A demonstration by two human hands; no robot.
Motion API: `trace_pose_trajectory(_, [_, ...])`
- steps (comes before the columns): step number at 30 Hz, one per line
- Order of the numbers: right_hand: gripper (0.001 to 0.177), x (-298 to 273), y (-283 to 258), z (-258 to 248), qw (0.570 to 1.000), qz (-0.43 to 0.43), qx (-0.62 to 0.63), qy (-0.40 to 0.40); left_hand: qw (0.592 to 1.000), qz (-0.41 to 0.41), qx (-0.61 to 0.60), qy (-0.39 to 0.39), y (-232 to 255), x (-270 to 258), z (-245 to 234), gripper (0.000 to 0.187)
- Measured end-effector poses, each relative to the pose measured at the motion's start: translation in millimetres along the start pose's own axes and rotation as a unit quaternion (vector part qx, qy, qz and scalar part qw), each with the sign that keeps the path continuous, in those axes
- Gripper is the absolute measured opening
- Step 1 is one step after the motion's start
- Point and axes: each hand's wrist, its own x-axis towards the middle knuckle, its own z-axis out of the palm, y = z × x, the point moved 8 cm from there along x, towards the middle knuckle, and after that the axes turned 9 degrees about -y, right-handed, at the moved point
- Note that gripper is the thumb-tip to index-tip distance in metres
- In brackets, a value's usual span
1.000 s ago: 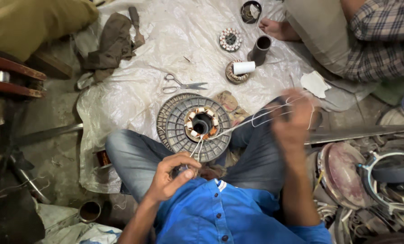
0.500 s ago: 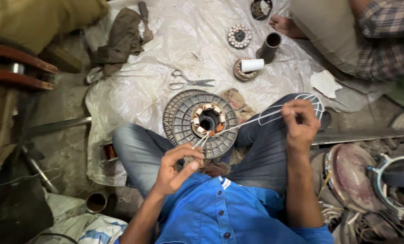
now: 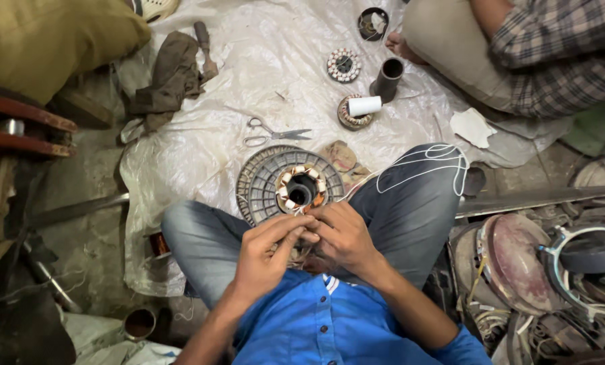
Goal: The person sits on the floor and ties white string around copper windings on a motor stator to secure them. They repeatedly wrap and pull the string, occasionally using scissors to cut it.
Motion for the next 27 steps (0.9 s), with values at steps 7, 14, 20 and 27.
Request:
trace_pose_trajectory(7, [0.012, -31, 43, 28, 0.936, 0.147, 0.301, 0.105, 0.974, 0.088, 0.202, 0.043, 8, 42, -49, 0.027])
trace_pose_trajectory(14, [0.016, -45, 54, 41, 0.942, 0.146, 0.267, 0.145, 0.942, 0.177, 0.281, -0.048, -21, 23, -2, 0.027])
trace_pose_trajectory(20, [0.014, -47, 57, 43, 0.941, 0.149, 0.261, 0.156, 0.951, 0.159, 0.262, -0.029, -36, 15, -5, 0.023])
trace_pose_trajectory(27, [0.014, -48, 58, 44, 0.934, 0.148, 0.286, 0.154, 0.951, 0.163, 0.259, -0.048, -32, 17, -7, 0.032])
